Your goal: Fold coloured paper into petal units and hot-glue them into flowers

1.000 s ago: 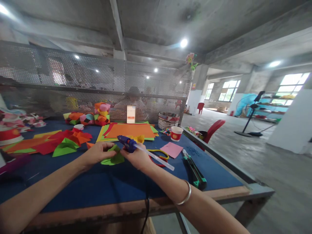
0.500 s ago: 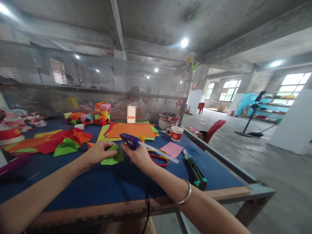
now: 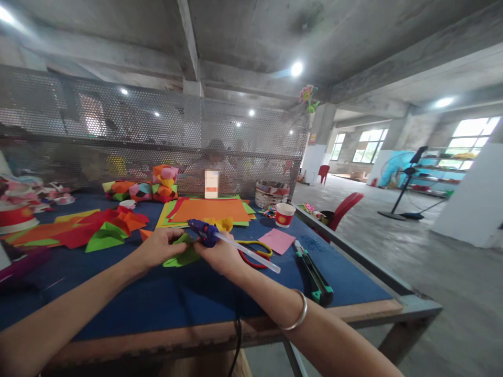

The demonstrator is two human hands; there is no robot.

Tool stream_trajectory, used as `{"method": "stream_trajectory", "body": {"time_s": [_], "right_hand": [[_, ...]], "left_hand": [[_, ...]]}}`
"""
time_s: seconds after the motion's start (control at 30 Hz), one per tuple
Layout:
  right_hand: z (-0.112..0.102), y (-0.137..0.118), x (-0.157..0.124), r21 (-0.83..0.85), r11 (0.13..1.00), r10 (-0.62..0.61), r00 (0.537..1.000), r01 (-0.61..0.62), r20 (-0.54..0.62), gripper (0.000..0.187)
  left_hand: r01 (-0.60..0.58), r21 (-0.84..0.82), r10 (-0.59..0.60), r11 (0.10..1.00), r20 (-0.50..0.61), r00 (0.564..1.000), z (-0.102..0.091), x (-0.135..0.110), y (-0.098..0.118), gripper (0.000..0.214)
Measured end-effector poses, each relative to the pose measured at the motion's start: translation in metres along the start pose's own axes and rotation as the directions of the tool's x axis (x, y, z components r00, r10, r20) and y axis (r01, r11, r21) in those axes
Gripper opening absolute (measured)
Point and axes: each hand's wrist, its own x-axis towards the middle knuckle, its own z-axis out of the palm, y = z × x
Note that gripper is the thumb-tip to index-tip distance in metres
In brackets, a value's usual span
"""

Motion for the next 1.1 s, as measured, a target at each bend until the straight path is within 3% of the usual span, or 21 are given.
{"method": "stream_trajectory", "body": {"time_s": [0.2,0.33,0.43,0.53,0.63,0.7,0.77,0.87,0.97,1.1], "right_hand": [[-0.002,0.001,0.003,0.021,0.999,0.027,0.999,-0.026,-0.047,0.016],[-0.008,0.004,0.010,0.178,0.977,0.140,0.982,-0.116,-0.128,0.038],[-0.014,0.001,0.015,0.324,0.938,0.195,0.959,-0.121,-0.205,0.047],[-0.020,-0.004,0.018,0.440,0.890,0.232,0.950,-0.120,-0.211,0.053],[-0.024,-0.007,0.019,0.505,0.853,0.257,0.949,-0.134,-0.182,0.055],[-0.026,-0.008,0.020,0.525,0.841,0.260,0.948,-0.128,-0.185,0.054],[-0.027,-0.008,0.020,0.530,0.839,0.260,0.946,-0.124,-0.191,0.053],[-0.026,-0.008,0.019,0.518,0.845,0.254,0.951,-0.132,-0.174,0.054],[-0.024,-0.008,0.017,0.500,0.852,0.251,0.959,-0.155,-0.129,0.055],[-0.021,-0.006,0.016,0.470,0.867,0.235,0.968,-0.167,-0.088,0.053]], "left_hand": [[0.026,-0.007,-0.026,1.000,-0.063,0.998,-0.001,0.000,0.004,0.023],[0.074,0.014,-0.071,0.997,-0.142,0.987,-0.008,0.000,0.007,0.023],[0.112,0.028,-0.106,0.993,-0.166,0.980,-0.013,0.001,0.003,0.022],[0.171,0.028,-0.164,0.985,-0.166,0.972,-0.014,0.006,-0.001,0.021],[0.234,-0.151,-0.253,0.960,-0.122,0.960,-0.010,0.016,0.001,0.025],[0.211,-0.334,-0.248,0.919,-0.072,0.966,-0.007,0.024,0.004,0.031],[0.156,-0.398,-0.220,0.904,-0.121,0.968,-0.005,0.030,0.006,0.036],[0.159,-0.302,-0.229,0.940,-0.213,0.950,-0.012,0.033,0.005,0.043],[0.067,-0.067,-0.083,0.995,-0.264,0.961,-0.034,0.029,0.007,0.035],[-0.010,0.233,0.087,0.972,-0.323,0.942,-0.072,0.020,0.020,0.020]]}}
